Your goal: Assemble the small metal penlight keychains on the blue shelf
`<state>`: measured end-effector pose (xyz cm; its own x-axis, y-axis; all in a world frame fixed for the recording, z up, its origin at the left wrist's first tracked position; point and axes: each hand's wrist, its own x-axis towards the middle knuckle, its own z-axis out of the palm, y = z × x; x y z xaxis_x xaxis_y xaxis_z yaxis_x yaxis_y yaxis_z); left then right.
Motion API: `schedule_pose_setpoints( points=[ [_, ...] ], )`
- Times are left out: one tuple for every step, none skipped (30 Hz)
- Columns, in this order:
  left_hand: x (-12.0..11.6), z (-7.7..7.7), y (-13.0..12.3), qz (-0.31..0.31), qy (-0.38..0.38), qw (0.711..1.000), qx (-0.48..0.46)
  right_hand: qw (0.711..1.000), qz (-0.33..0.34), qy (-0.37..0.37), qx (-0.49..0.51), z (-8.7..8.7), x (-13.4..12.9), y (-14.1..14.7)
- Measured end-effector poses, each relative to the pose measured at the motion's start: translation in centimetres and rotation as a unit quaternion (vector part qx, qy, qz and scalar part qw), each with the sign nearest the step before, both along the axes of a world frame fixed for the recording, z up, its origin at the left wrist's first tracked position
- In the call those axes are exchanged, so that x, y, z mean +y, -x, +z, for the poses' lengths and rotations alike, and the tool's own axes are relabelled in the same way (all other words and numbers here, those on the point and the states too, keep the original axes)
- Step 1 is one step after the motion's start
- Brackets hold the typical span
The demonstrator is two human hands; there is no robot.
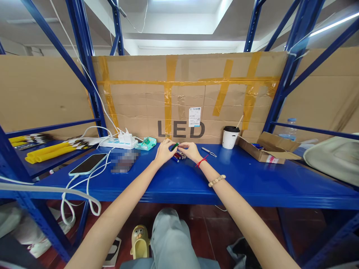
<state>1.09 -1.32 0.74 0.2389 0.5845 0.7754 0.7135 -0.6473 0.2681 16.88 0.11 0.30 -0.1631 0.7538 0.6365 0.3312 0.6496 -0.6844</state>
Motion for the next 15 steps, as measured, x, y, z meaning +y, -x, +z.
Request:
schedule_pose_setpoints(
  points=[
    [-0.1, 0.1, 0.1, 0.001, 0.001, 1.0, 0.026, 1.0, -0.022, -0.002, -0.008, -0.1, 0.1, 0.0],
    [-0.1, 0.3, 0.3, 0.003, 0.006, 0.999, 0.05, 0.999, -0.042, -0.005, -0.016, -0.2, 0.3, -0.1],
    [-0.2, 0.4, 0.4, 0.004, 0.014, 0.997, 0.071, 0.998, -0.057, -0.008, -0.023, -0.2, 0.4, -0.2],
    [-0.2, 0.5, 0.5, 0.005, 0.023, 0.996, 0.091, 0.997, -0.068, -0.012, -0.028, -0.3, 0.5, -0.3],
    [-0.2, 0.6, 0.7, 0.006, 0.034, 0.993, 0.111, 0.996, -0.076, -0.016, -0.032, -0.3, 0.6, -0.5],
    [-0.2, 0.7, 0.8, 0.004, 0.045, 0.99, 0.133, 0.996, -0.084, -0.018, -0.034, -0.3, 0.7, -0.6],
    [-0.2, 0.8, 0.9, 0.0, 0.056, 0.986, 0.155, 0.995, -0.092, -0.018, -0.035, -0.3, 0.8, -0.7],
    [-0.3, 0.8, 1.0, -0.006, 0.066, 0.982, 0.178, 0.994, -0.1, -0.017, -0.037, -0.3, 0.8, -0.9],
    [-0.3, 0.8, 1.0, -0.014, 0.075, 0.977, 0.198, 0.993, -0.11, -0.016, -0.039, -0.3, 0.8, -1.0],
    [-0.4, 0.7, 1.0, -0.02, 0.084, 0.973, 0.214, 0.992, -0.117, -0.015, -0.042, -0.4, 0.8, -1.1],
    [-0.4, 0.7, 1.0, -0.026, 0.091, 0.97, 0.226, 0.991, -0.122, -0.014, -0.045, -0.4, 0.8, -1.2],
    [-0.5, 0.6, 1.0, -0.029, 0.098, 0.967, 0.234, 0.991, -0.125, -0.013, -0.049, -0.4, 0.8, -1.2],
    [-0.6, 0.6, 1.0, -0.032, 0.103, 0.966, 0.237, 0.99, -0.127, -0.013, -0.052, -0.5, 0.9, -1.3],
    [-0.6, 0.5, 1.0, -0.035, 0.108, 0.965, 0.236, 0.99, -0.127, -0.012, -0.055, -0.5, 0.9, -1.3],
    [-0.6, 0.5, 1.0, -0.038, 0.112, 0.965, 0.234, 0.99, -0.127, -0.011, -0.058, -0.6, 0.9, -1.3]
  ],
)
